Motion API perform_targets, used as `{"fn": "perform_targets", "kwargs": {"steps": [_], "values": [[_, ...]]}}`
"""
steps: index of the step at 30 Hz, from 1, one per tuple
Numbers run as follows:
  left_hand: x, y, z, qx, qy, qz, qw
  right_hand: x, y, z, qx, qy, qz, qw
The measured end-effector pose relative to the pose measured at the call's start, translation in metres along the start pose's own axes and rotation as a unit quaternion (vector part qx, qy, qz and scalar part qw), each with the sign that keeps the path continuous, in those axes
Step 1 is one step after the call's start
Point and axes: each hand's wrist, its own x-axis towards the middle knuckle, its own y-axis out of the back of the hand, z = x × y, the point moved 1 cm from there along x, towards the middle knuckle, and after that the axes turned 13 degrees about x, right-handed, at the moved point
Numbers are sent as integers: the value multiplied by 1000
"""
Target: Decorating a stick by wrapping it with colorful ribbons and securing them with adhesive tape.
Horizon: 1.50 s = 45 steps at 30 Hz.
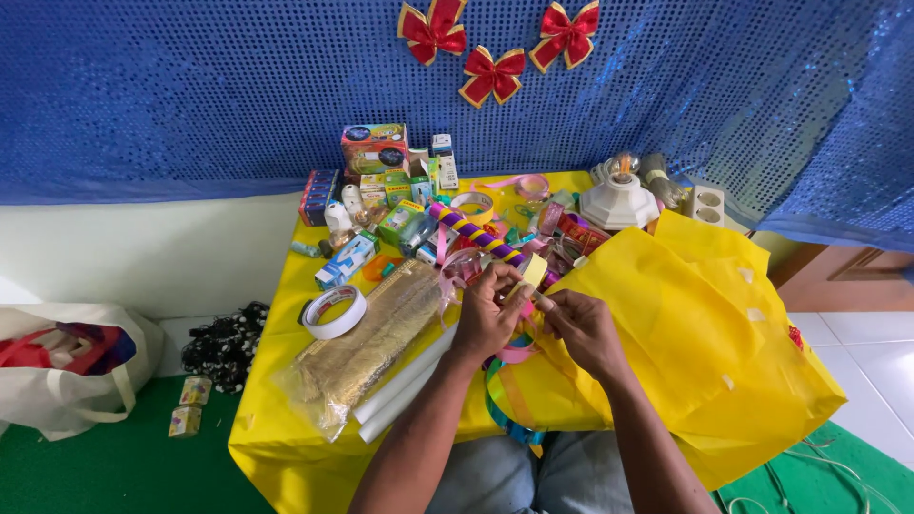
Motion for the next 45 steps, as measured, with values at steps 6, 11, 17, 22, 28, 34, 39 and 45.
{"fn": "perform_targets", "kwargs": {"steps": [6, 11, 17, 22, 28, 34, 39, 45], "values": [[1, 10, 41, -51, 6, -29, 998, -7, -1, -6, -4, -2, -13, 1000], [2, 8, 12, -56, 13, -39, 998, -9, -5, -4, -8, 8, 9, 1000], [6, 16, 43, -52, 12, -54, 997, -11, -20, -17, -3, 12, 44, 999], [4, 11, 33, -55, -3, -55, 997, -9, -25, -14, 8, 13, 66, 998], [5, 15, 22, -77, 14, -11, 997, -8, 3, 5, 22, 32, 110, 993], [9, 13, 15, -1, -19, 15, 1000, -4, 22, 13, -15, 53, 77, 995], [16, 32, 33, 105, -42, -1, 994, 1, 17, 11, -63, 61, 72, 994], [0, 85, -6, 426, -107, -15, 898, 2, 16, 20, -99, 47, 49, 993]]}}
